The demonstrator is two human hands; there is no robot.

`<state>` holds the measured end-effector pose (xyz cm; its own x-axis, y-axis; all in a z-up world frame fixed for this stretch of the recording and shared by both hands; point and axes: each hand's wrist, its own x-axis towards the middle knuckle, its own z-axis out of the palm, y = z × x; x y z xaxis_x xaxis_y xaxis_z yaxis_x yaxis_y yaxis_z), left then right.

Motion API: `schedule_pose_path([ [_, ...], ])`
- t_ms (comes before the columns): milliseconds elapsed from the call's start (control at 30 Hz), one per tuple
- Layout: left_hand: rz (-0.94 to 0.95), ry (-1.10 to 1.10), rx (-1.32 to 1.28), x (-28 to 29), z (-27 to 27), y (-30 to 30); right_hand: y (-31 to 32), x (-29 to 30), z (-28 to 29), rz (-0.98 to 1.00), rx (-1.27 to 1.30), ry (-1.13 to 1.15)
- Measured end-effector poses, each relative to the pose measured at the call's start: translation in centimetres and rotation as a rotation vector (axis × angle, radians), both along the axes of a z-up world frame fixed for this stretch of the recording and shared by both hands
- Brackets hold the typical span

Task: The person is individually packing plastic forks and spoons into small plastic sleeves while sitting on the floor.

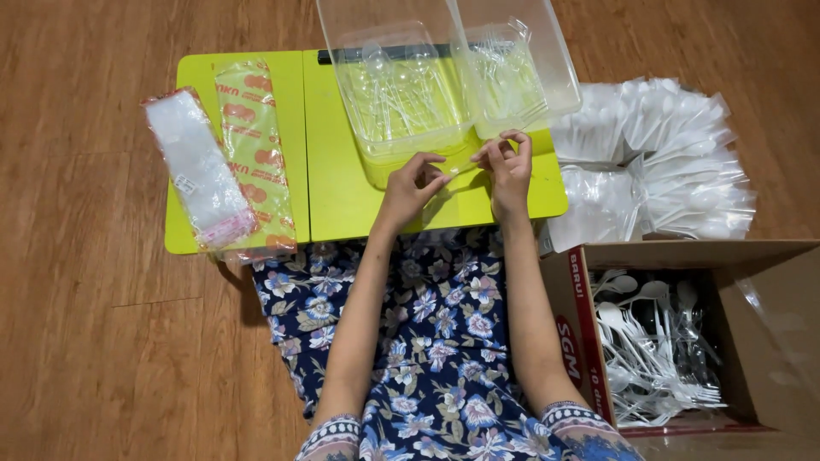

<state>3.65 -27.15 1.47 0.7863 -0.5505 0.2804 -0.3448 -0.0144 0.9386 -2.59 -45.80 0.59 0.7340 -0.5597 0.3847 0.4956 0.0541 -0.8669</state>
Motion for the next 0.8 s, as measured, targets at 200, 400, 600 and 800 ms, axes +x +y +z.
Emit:
schedule_pose_path([
  [200, -0.011, 0.004, -0.011, -0.1, 0.2, 0.2, 0.0, -0.3, 0.1, 0.062, -0.087, 0.046],
  [400, -0.041, -0.002, -0.006, 0.2, -0.1, 0.0, 0.5, -0.7, 0.7, 0.158, -0.134, 0.126],
  [600, -0.116, 0.01, 0.024, 0.7, -1.0, 0.0, 1.4, -0.8, 2.3, 0.154, -0.107, 0.151],
  [800, -0.184, 0.028, 0.047, -0.3, 1.4, 1.0, -0.4, 0.0, 0.0, 0.08, -0.002, 0.118],
])
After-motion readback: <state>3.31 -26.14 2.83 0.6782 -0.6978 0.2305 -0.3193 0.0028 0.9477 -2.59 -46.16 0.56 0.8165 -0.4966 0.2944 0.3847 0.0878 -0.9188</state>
